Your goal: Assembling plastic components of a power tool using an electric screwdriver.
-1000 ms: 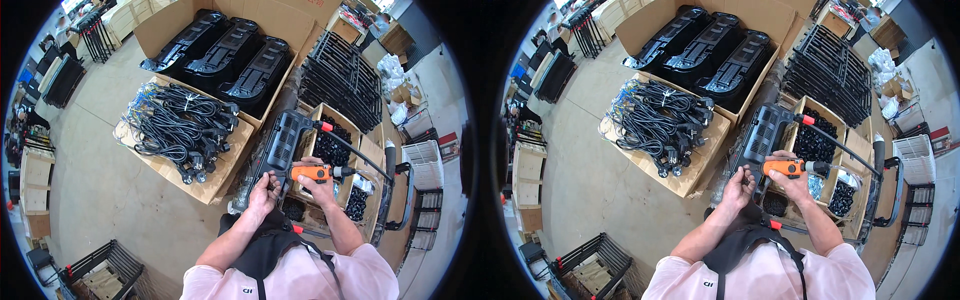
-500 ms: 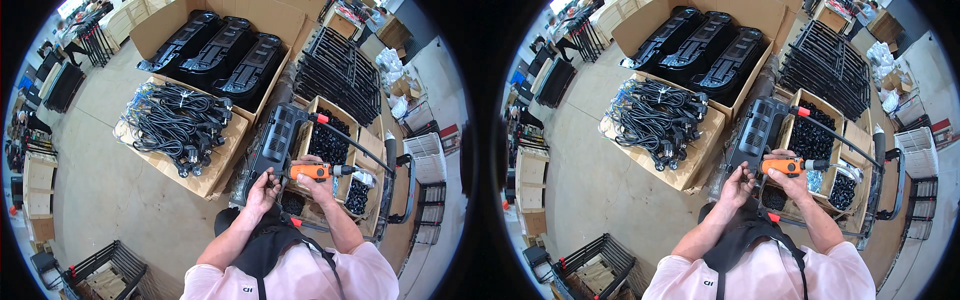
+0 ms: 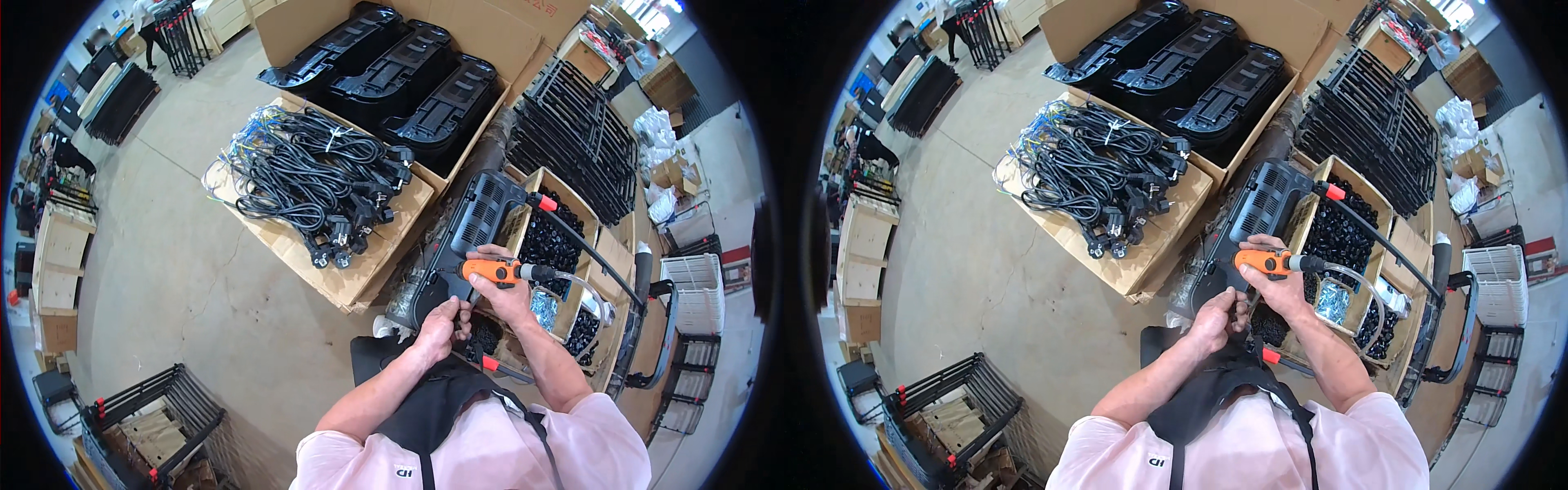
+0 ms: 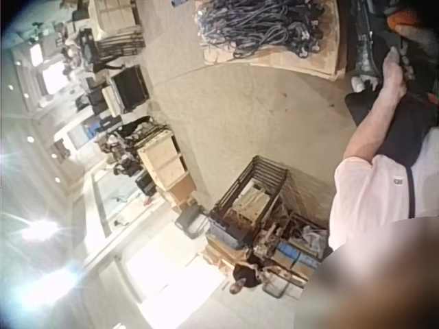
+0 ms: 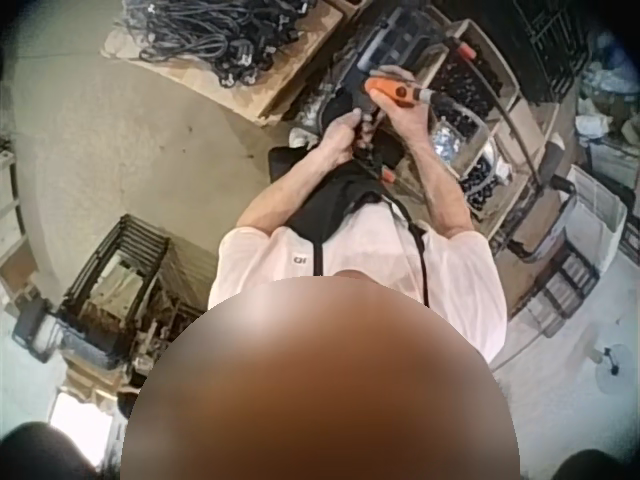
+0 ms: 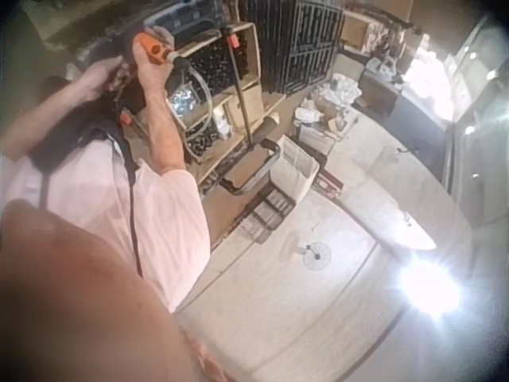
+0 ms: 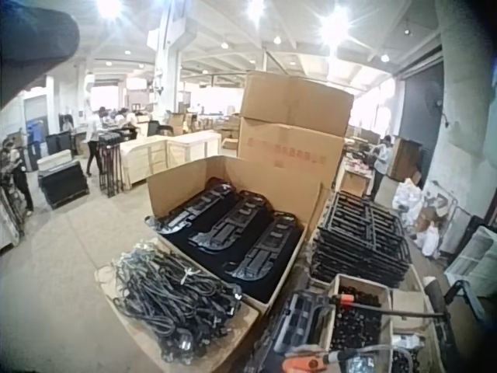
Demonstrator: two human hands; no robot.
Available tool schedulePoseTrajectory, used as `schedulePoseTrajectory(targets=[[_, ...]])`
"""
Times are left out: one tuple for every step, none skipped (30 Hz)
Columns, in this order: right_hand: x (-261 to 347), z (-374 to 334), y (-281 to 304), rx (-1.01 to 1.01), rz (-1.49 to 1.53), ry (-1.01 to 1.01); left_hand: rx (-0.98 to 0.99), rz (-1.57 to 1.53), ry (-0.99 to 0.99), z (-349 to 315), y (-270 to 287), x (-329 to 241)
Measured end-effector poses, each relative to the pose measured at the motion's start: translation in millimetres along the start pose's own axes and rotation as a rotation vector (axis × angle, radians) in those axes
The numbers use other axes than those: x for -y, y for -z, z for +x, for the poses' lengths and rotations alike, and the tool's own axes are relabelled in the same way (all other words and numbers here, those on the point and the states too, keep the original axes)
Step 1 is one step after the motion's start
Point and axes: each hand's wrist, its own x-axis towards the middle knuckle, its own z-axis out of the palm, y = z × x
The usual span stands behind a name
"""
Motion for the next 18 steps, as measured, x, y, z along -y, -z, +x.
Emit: schedulePoseTrajectory(targets=[[1, 0, -2, -0.007, -0.015, -0.002, -0.001, -0.007, -0.005, -1, 0, 0], [0, 1, -2, -0.004, -0.018, -0.002, -0.041, -0.017, -0.013, -7, -7, -4], [0, 2, -2, 0.003, -0.02, 0.0, -0.081, -0.027, -0.021, -10, -12, -6], [0, 2, -2, 0.01, -0.022, 0.003, -0.079, -0.031, -0.022, -11, -12, -7], [2, 3, -4, 0.013, -0.025, 0.004, -0.074, -0.006, -0.053, -10, -10, -6], [6, 4, -7, 0.027, -0.077, 0.009, -0.068, 0.019, -0.084, -11, -9, -5], [8, 5, -10, 0.041, -0.129, 0.014, -0.067, 0.016, -0.086, -9, -6, -4], [9, 7, -11, 0.041, -0.133, 0.015, -0.03, 0.046, -0.11, -9, -2, -3], [9, 9, -12, 0.064, -0.179, 0.044, 0.008, 0.075, -0.135, -8, 1, -2], [10, 10, -13, 0.087, -0.226, 0.073, 0.011, 0.073, -0.137, -8, 4, 0], [9, 11, -13, 0.085, -0.23, 0.071, -0.004, 0.075, -0.123, -10, 3, -2], [9, 12, -13, 0.091, -0.246, 0.059, -0.02, 0.077, -0.109, -12, 1, -4], [9, 13, -14, 0.098, -0.263, 0.047, -0.017, 0.074, -0.108, -14, 0, -6], [6, 13, -15, 0.092, -0.232, 0.063, 0.003, 0.054, -0.101, -18, 1, -6], [5, 13, -15, 0.095, -0.235, 0.065, 0.022, 0.033, -0.094, -20, 0, -6], [5, 13, -15, 0.098, -0.255, 0.08, 0.024, 0.03, -0.098, -20, 0, -6], [5, 13, -16, 0.1, -0.273, 0.096, 0.034, 0.031, -0.1, -18, 2, -6], [3, 14, -17, 0.101, -0.274, 0.098, 0.044, 0.032, -0.102, -17, 4, -6]])
